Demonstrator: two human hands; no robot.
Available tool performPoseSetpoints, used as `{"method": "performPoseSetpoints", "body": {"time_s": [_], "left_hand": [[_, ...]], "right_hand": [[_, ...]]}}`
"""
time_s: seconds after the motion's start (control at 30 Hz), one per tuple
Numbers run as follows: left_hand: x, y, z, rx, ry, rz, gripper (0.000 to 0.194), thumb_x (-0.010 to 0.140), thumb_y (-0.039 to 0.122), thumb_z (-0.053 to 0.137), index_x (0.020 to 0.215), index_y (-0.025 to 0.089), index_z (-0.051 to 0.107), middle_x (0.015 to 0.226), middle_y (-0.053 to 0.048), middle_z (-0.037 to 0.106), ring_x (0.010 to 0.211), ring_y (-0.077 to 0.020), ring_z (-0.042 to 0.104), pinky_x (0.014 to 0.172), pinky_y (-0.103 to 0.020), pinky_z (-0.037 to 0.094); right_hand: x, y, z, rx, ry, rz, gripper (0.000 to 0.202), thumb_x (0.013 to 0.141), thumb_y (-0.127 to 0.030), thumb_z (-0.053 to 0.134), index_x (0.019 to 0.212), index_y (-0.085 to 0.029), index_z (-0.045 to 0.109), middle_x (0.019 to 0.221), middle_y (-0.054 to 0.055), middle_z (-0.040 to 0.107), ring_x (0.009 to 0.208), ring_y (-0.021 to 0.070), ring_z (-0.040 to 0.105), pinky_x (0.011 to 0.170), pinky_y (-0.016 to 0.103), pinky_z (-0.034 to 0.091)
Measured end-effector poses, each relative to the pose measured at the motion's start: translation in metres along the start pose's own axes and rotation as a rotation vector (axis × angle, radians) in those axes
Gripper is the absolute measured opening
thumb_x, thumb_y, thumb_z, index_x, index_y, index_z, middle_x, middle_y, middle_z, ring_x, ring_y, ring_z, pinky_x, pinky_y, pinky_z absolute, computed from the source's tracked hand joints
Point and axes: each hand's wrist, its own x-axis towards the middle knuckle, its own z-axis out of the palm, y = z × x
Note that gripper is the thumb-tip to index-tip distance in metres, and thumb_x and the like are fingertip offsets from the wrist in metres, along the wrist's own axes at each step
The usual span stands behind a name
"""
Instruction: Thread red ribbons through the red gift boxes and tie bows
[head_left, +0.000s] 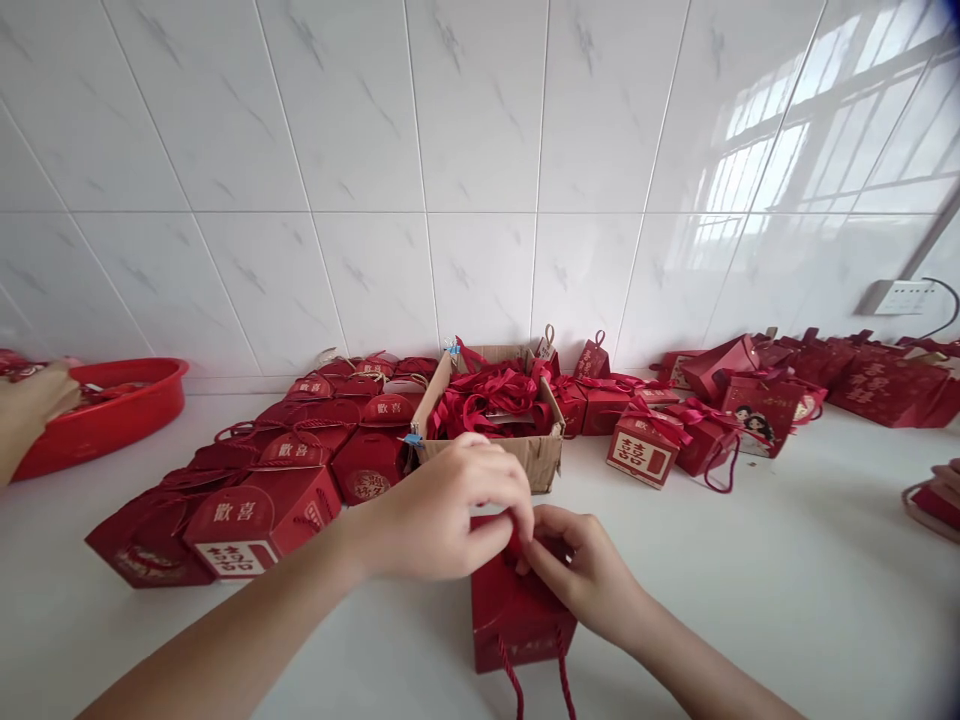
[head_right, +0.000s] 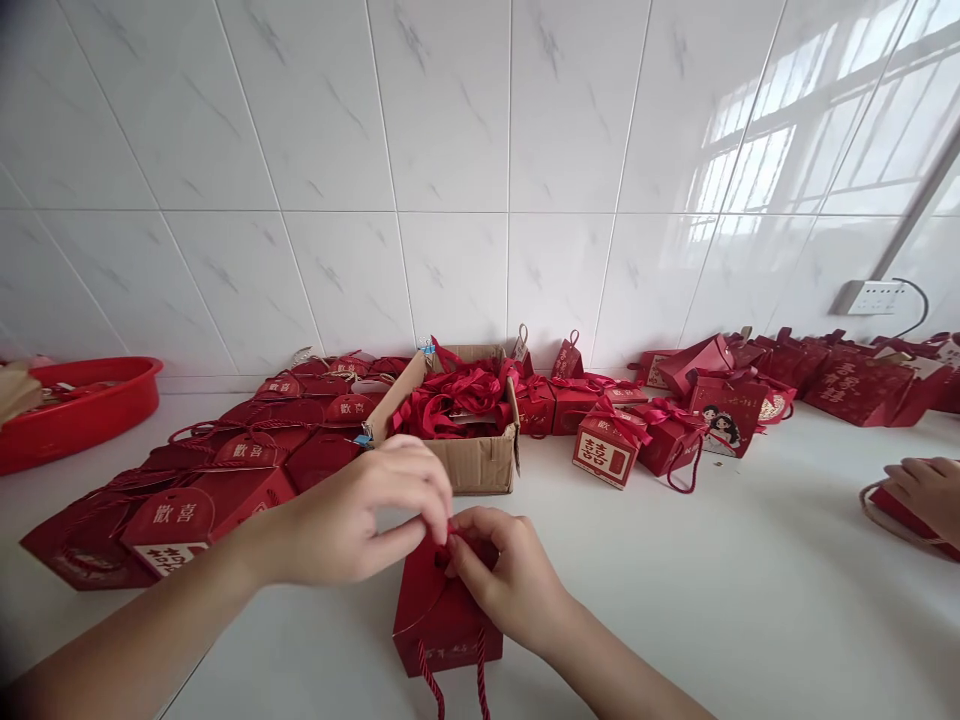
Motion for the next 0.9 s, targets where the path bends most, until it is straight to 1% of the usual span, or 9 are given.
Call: {"method": "performPoseSetpoints", "body": {"time_s": [0.1, 0.17, 0.23, 0.33, 0.4, 0.47, 0.53, 0.7, 0.9], "left_hand": [[0.019, -0.014, 0.015, -0.045, 0.082, -0.054, 0.026, 0.074, 0.0, 0.051, 0.07, 0.02, 0.066, 0.074, 0.004, 0.066, 0.071, -0.0116, 0.06, 0.088, -0.029, 0.041], [0.028, -0.023, 0.025, -0.084, 0.105, -0.104, 0.025, 0.073, 0.001, 0.05, 0.069, 0.02, 0.066, 0.075, 0.003, 0.066, 0.069, -0.0117, 0.06, 0.08, -0.027, 0.045], [0.031, -0.029, 0.033, -0.099, 0.12, -0.133, 0.026, 0.073, 0.002, 0.049, 0.077, 0.02, 0.067, 0.083, 0.001, 0.067, 0.074, -0.0134, 0.061, 0.076, -0.027, 0.046], [0.021, -0.028, 0.04, -0.139, 0.266, -0.222, 0.022, 0.08, 0.009, 0.051, 0.096, 0.02, 0.062, 0.1, -0.003, 0.065, 0.091, -0.0169, 0.06, 0.084, -0.029, 0.046], [0.006, -0.022, 0.043, -0.224, 0.326, -0.331, 0.008, 0.087, 0.021, 0.051, 0.094, 0.019, 0.056, 0.095, -0.003, 0.063, 0.09, -0.0168, 0.059, 0.083, -0.029, 0.047], [-0.01, -0.016, 0.047, -0.308, 0.256, -0.414, 0.011, 0.088, 0.031, 0.055, 0.089, 0.02, 0.054, 0.088, -0.001, 0.064, 0.085, -0.0162, 0.059, 0.08, -0.028, 0.048], [-0.024, -0.014, 0.052, -0.358, 0.196, -0.452, 0.012, 0.086, 0.032, 0.058, 0.088, 0.021, 0.054, 0.086, 0.0, 0.065, 0.084, -0.0158, 0.059, 0.079, -0.028, 0.047], [-0.039, -0.019, 0.064, -0.4, 0.283, -0.469, 0.011, 0.087, 0.024, 0.055, 0.077, 0.02, 0.052, 0.079, 0.001, 0.062, 0.078, -0.0151, 0.059, 0.074, -0.027, 0.047], [-0.04, -0.016, 0.066, -0.558, 0.247, -0.376, 0.012, 0.09, 0.022, 0.049, 0.078, 0.02, 0.045, 0.09, -0.004, 0.066, 0.088, -0.0169, 0.062, 0.082, -0.032, 0.049]], "right_hand": [[-0.002, -0.002, -0.002, -0.123, -0.027, -0.078, 0.013, 0.085, -0.023, 0.052, 0.075, -0.016, 0.059, 0.069, 0.003, 0.061, 0.061, 0.0126, 0.05, 0.054, 0.023, 0.037], [-0.002, -0.002, -0.002, -0.159, -0.026, -0.092, 0.016, 0.085, -0.026, 0.054, 0.074, -0.016, 0.059, 0.066, 0.002, 0.057, 0.059, 0.0123, 0.045, 0.052, 0.024, 0.034], [-0.002, 0.0, -0.001, -0.129, -0.009, -0.079, 0.024, 0.087, -0.033, 0.053, 0.072, -0.016, 0.06, 0.067, 0.003, 0.059, 0.06, 0.013, 0.047, 0.053, 0.024, 0.035], [-0.001, 0.003, -0.001, -0.054, 0.027, -0.051, 0.036, 0.092, -0.039, 0.049, 0.069, -0.016, 0.062, 0.071, 0.005, 0.065, 0.065, 0.0143, 0.055, 0.06, 0.025, 0.041], [-0.001, 0.005, -0.002, -0.024, 0.021, -0.051, 0.036, 0.093, -0.04, 0.048, 0.07, -0.016, 0.063, 0.073, 0.005, 0.066, 0.067, 0.0145, 0.057, 0.063, 0.025, 0.042], [0.0, 0.006, -0.003, -0.001, 0.003, -0.053, 0.034, 0.093, -0.04, 0.049, 0.073, -0.016, 0.063, 0.073, 0.004, 0.066, 0.067, 0.0145, 0.057, 0.063, 0.025, 0.043], [0.001, 0.005, -0.004, 0.015, -0.004, -0.043, 0.031, 0.093, -0.04, 0.05, 0.077, -0.017, 0.062, 0.073, 0.004, 0.066, 0.067, 0.0143, 0.057, 0.063, 0.024, 0.044], [-0.002, 0.003, -0.001, 0.086, 0.009, -0.028, 0.026, 0.095, -0.04, 0.048, 0.088, -0.017, 0.059, 0.077, 0.004, 0.066, 0.073, 0.014, 0.06, 0.068, 0.024, 0.046], [-0.003, 0.005, 0.003, 0.191, 0.106, 0.04, 0.029, 0.091, -0.046, 0.054, 0.091, -0.022, 0.038, 0.071, 0.001, 0.067, 0.067, 0.0151, 0.061, 0.061, 0.025, 0.044]]}}
